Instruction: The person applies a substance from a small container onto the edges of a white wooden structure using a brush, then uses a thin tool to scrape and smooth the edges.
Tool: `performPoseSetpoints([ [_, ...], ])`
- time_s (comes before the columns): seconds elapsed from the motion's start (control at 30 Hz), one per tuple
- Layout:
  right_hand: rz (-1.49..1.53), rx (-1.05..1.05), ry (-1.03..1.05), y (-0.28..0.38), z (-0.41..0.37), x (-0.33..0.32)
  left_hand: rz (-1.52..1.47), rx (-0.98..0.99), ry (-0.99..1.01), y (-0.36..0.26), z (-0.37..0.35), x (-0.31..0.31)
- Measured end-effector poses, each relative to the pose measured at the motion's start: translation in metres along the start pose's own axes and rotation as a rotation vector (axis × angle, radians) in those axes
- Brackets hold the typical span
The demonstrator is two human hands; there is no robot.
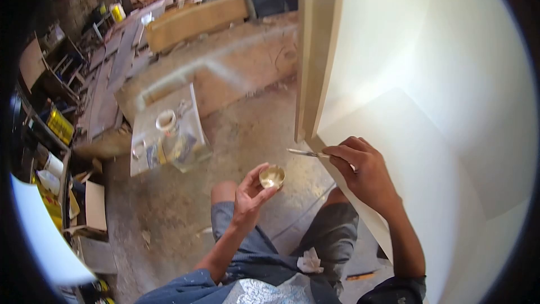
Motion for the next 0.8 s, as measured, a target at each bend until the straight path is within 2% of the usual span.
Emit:
performPoseSetpoints([
  [0.13,0.599,0.227,-0.244,-0.007,0.022,0.014,0.016,0.016,0.022,-0.003,0.000,-0.008],
  [0.23,0.886,0.154,-0.366,0.006,0.053,0.014,0.040,0.017,0.018,-0.014,-0.004,-0.011],
  [0.37,1.191,0.032,-0.413,0.029,0.100,0.010,0.146,0.073,-0.044,-0.022,-0.011,-0.023],
  [0.4,1.138,-0.005,-0.422,0.035,0.111,0.005,0.159,0.069,-0.061,-0.025,-0.014,-0.026],
  [0.5,1.278,-0.118,-0.510,0.055,0.140,-0.003,0.198,0.063,-0.103,-0.031,-0.022,-0.039],
  [0.67,1.319,-0.236,-0.598,0.072,0.182,-0.011,0.178,0.071,-0.172,-0.039,-0.035,-0.052],
  [0.8,1.398,-0.236,-0.638,0.080,0.202,-0.004,0.175,0.060,-0.222,-0.043,-0.047,-0.061],
])
Point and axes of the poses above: each hand's wrist, its own z-axis towards the middle knuckle, its own x-axis out of the palm, y = z × x, the point moved 3 cm from there along z, towards the middle knuckle, and after that the axes turned 5 degrees about z, right-handed, at the moved point
